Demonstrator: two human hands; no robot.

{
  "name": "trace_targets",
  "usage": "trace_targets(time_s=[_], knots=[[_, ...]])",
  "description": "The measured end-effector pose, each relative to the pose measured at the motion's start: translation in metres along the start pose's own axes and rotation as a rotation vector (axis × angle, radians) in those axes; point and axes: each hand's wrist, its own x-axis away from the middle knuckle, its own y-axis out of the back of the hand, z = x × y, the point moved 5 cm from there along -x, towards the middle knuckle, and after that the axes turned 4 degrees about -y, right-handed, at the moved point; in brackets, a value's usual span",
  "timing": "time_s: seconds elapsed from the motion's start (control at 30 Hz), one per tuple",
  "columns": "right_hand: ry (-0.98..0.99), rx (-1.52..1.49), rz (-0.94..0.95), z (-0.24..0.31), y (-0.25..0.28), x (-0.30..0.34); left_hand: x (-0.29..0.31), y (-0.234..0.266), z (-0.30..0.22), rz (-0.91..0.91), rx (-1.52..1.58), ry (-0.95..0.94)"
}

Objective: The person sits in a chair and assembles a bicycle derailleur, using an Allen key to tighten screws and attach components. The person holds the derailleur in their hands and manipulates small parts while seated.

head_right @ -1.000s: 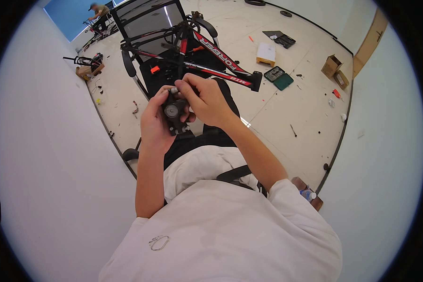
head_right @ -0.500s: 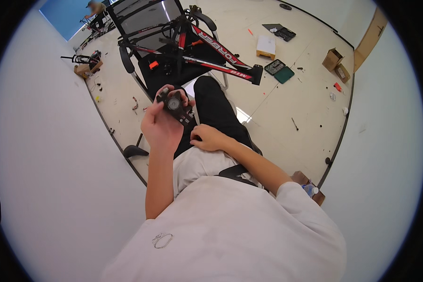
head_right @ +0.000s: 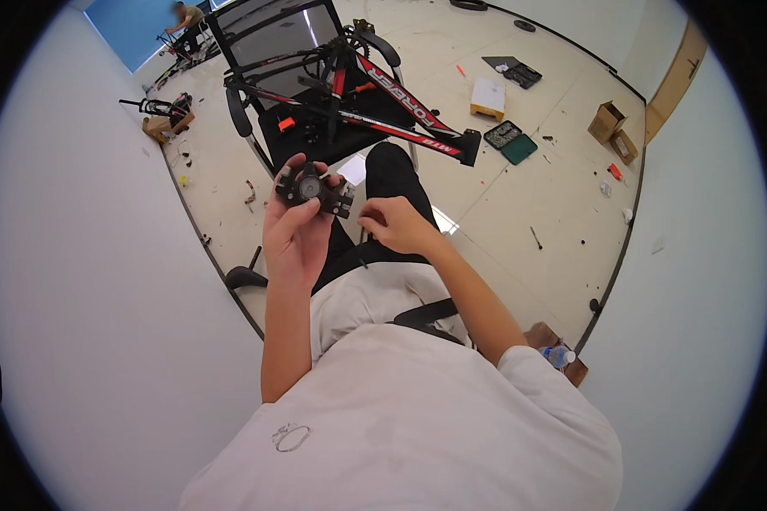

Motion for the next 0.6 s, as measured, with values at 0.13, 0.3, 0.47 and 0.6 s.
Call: trace_targets(time_s=[0.13,0.3,0.47,0.6], knots=[[-0.122,0.068,0.284,-0.019,0.003,0.006,0.002,-0.003,0.0,0.037,0.04,-0.02],[-0.197,0.502,0.613,-0.04,-0.005,0.015,0.004,-0.006,-0.001,0.036,0.087,-0.035],[-0.081,0.744,0.536,-0.023,-0.054,0.022,0.006,-0.007,-0.002,0.077,0.123,-0.047],[-0.113,0.685,0.491,-0.033,-0.061,0.021,0.006,-0.006,-0.002,0.087,0.135,-0.042]])
